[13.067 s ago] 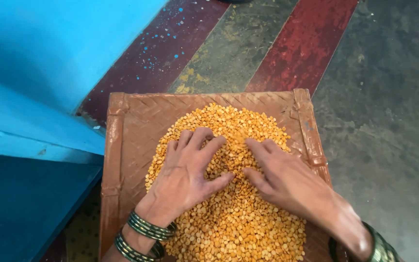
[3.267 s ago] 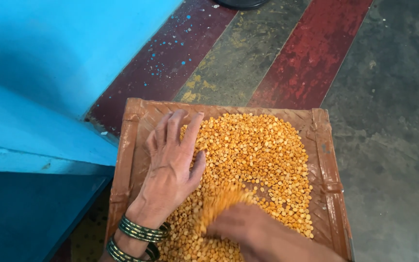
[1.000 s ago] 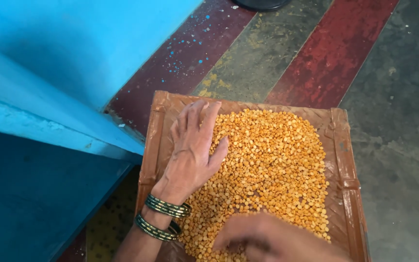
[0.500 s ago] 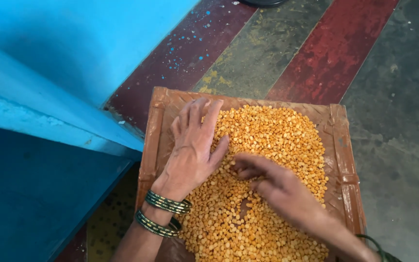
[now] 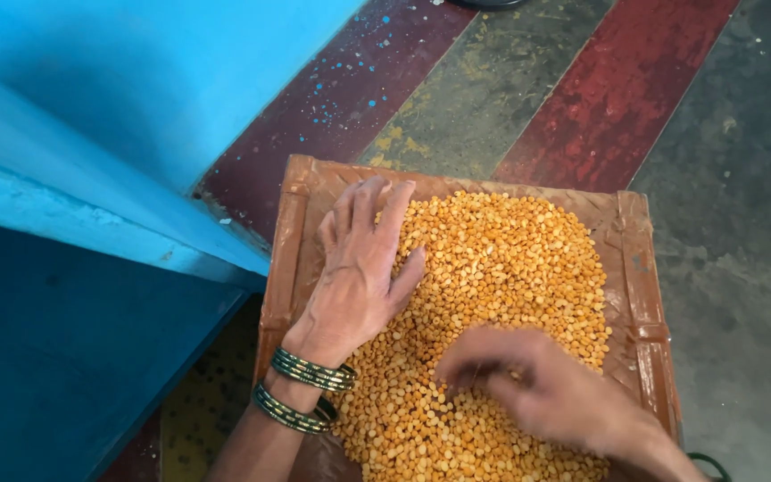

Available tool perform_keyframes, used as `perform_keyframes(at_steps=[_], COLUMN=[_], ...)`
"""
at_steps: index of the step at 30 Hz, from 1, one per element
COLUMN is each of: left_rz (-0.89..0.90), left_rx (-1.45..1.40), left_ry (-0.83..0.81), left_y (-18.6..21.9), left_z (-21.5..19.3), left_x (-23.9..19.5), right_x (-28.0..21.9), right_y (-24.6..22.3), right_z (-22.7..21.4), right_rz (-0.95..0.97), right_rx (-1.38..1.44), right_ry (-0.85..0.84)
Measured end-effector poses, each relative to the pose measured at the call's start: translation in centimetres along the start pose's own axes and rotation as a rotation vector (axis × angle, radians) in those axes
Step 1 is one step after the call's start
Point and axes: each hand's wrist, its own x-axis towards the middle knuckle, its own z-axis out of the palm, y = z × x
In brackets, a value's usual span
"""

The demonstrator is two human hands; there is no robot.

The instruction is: The person sorts split lentils on a woven tray by hand, tosses the tray to winnow the lentils, and sorts through them again by hand.

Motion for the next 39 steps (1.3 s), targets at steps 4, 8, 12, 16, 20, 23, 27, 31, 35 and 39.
perform_keyframes(at_steps=[4,8,12,16,20,23,27,31,35,39], left_rz=[-0.004,-0.010,0.001,0.003,0.010,0.000,-0.018,0.001,0.045,0.073], left_rx=[0.003,0.006,-0.001,0.003,-0.002,0.006,-0.008,-0.016,-0.035,-0.034], left_ry=[-0.007,-0.009,0.008,0.010,0.015,-0.012,-0.029,-0.058,-0.064,-0.067], left_y=[-0.1,0.0,0.2,0.2,0.1,0.2,0.4,0.8,1.2,1.4], left_z=[-0.2,0.0,0.0,0.2,0.2,0.3,0.3,0.3,0.3,0.4], left_x=[0.0,0.2,0.2,0.2,0.0,-0.1,-0.1,0.0,-0.2,-0.3], right_x=[-0.2,0.9,2.1,1.7,0.9,-0.8,-4.1,-6.0,-4.0,-1.3], right_y=[-1.2,-1.6,-1.1,-0.6,-0.5,-1.2,-1.7,-0.1,0.4,-1.0], right_z=[1.4,1.4,0.1,-1.3,-1.6,-1.5,0.3,0.6,0.9,-1.1], right_rz=[-0.085,0.003,0.130,0.193,0.176,-0.041,0.463,0.213,-0.072,-0.132], right_rx=[-0.069,0.016,-0.046,0.025,-0.009,0.003,-0.192,-0.243,-0.281,-0.398], right_ry=[-0.279,-0.162,0.214,0.394,0.331,-0.126,-0.346,-0.301,-0.111,0.197])
